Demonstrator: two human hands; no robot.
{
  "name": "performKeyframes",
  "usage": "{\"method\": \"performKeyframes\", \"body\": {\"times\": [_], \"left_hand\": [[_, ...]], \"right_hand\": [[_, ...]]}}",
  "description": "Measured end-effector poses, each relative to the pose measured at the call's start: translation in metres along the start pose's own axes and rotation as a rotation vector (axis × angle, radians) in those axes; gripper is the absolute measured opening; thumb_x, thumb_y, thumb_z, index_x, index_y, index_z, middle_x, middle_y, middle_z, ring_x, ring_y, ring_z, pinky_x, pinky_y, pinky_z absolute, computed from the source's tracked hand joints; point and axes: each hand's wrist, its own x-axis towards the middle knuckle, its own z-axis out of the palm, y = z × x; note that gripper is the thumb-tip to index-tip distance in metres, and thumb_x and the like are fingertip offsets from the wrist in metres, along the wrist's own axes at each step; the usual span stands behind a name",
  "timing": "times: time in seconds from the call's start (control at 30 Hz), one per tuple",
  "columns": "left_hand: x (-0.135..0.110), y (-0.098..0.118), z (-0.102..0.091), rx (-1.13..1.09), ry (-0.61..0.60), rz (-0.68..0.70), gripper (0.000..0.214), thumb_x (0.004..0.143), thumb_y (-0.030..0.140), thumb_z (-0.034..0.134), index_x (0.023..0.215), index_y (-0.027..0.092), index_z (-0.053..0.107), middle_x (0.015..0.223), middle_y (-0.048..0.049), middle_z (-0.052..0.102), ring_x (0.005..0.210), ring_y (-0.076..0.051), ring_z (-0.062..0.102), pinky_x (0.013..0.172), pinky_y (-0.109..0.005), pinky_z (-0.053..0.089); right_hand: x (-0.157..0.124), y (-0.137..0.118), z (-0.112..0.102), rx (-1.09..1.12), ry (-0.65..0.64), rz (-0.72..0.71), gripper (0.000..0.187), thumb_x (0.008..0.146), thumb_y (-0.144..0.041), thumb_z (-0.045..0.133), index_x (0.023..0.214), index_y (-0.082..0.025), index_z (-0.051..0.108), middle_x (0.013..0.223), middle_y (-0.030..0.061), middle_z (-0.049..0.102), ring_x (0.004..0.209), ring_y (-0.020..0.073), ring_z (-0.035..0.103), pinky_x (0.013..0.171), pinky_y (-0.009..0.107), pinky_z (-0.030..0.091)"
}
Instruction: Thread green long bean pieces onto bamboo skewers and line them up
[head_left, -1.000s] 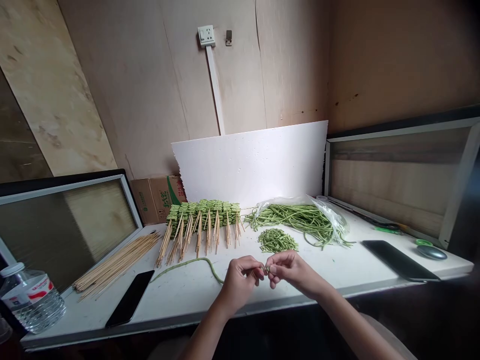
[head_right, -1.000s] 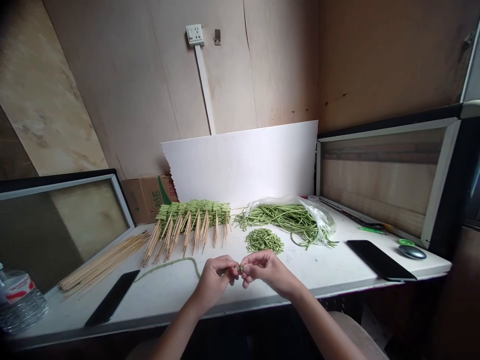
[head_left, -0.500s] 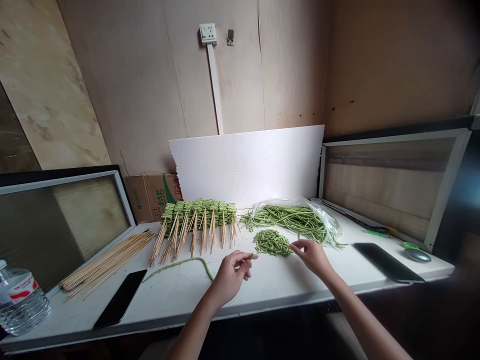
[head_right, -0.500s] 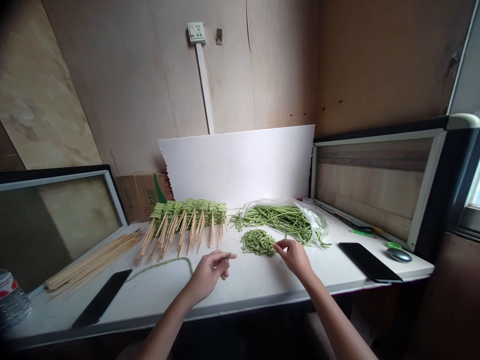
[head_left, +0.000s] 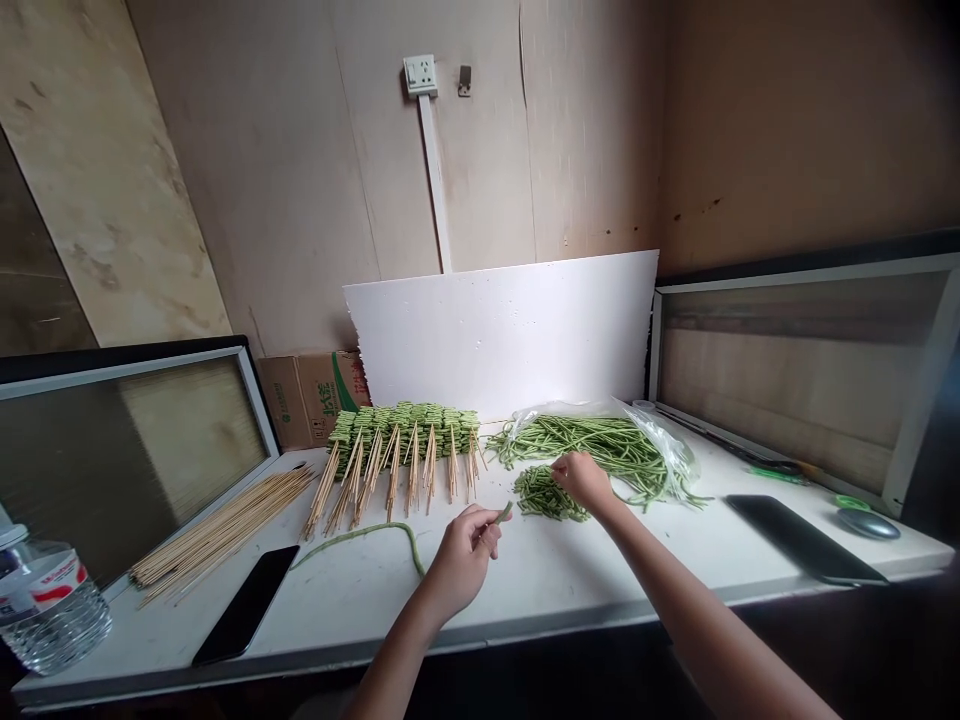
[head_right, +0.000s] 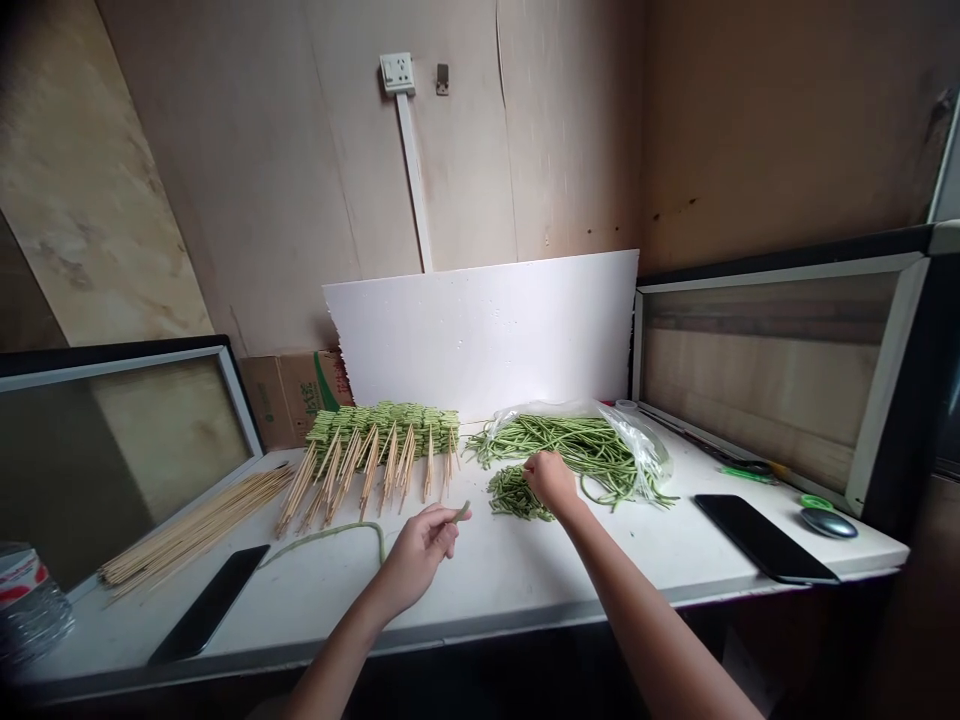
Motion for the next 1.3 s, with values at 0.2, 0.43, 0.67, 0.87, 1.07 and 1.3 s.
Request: {"method": "performKeyframes", "body": {"times": [0.2, 0.43, 0.67, 0.87, 1.07, 1.3], "left_hand": [[0.0, 0.002, 0.002, -0.045, -0.002, -0.011, 0.039, 0.096, 0.043, 0.061, 0.12, 0.016, 0.076, 0.104, -0.0069, 0.06, 0.07, -0.012, 0.064, 0.069, -0.031, 0.055], [-0.003, 0.008, 0.012, -0.161, 0.091, -0.08, 0.035, 0.084, 0.039, 0.08, 0.106, 0.016, 0.066, 0.086, -0.003, 0.067, 0.07, -0.017, 0.072, 0.066, -0.03, 0.057], [-0.01, 0.022, 0.01, -0.022, -0.003, -0.095, 0.032, 0.086, 0.04, 0.078, 0.106, 0.016, 0.075, 0.091, -0.0087, 0.076, 0.08, -0.02, 0.074, 0.079, -0.036, 0.059], [-0.01, 0.028, 0.01, 0.116, 0.046, 0.024, 0.023, 0.094, 0.033, 0.066, 0.104, 0.019, 0.08, 0.094, -0.0076, 0.076, 0.067, -0.015, 0.065, 0.067, -0.029, 0.053], [-0.012, 0.03, 0.009, 0.215, 0.116, 0.118, 0.018, 0.094, 0.026, 0.066, 0.103, 0.023, 0.081, 0.098, -0.0072, 0.077, 0.087, -0.022, 0.069, 0.077, -0.032, 0.052], [-0.016, 0.032, 0.011, 0.21, 0.095, 0.13, 0.018, 0.096, 0.028, 0.064, 0.101, 0.023, 0.08, 0.098, -0.0071, 0.076, 0.092, -0.023, 0.069, 0.083, -0.034, 0.051]], "right_hand": [[-0.022, -0.029, -0.02, 0.091, 0.028, -0.061, 0.035, 0.101, -0.037, 0.053, 0.114, -0.015, 0.076, 0.112, 0.016, 0.076, 0.105, 0.0288, 0.069, 0.081, 0.033, 0.053], [-0.091, -0.076, -0.062, 0.525, -0.413, -0.416, 0.046, 0.088, -0.061, 0.071, 0.108, -0.02, 0.079, 0.099, 0.0083, 0.076, 0.085, 0.0214, 0.069, 0.065, 0.028, 0.052], [-0.103, -0.071, -0.061, 0.401, -0.241, -0.482, 0.024, 0.092, -0.046, 0.073, 0.092, -0.023, 0.081, 0.088, 0.0066, 0.072, 0.079, 0.0195, 0.065, 0.067, 0.03, 0.051], [-0.107, -0.073, -0.062, 0.341, -0.149, -0.586, 0.02, 0.094, -0.041, 0.072, 0.09, -0.023, 0.08, 0.085, 0.0069, 0.069, 0.085, 0.0217, 0.062, 0.071, 0.033, 0.052], [-0.119, -0.085, -0.062, 0.284, -0.104, -0.628, 0.005, 0.092, -0.022, 0.07, 0.095, -0.023, 0.075, 0.086, 0.0049, 0.068, 0.087, 0.0209, 0.062, 0.071, 0.031, 0.051], [-0.119, -0.083, -0.056, 0.277, -0.135, -0.611, 0.006, 0.093, -0.028, 0.075, 0.093, -0.023, 0.073, 0.086, 0.0039, 0.069, 0.088, 0.021, 0.06, 0.072, 0.031, 0.049]]}}
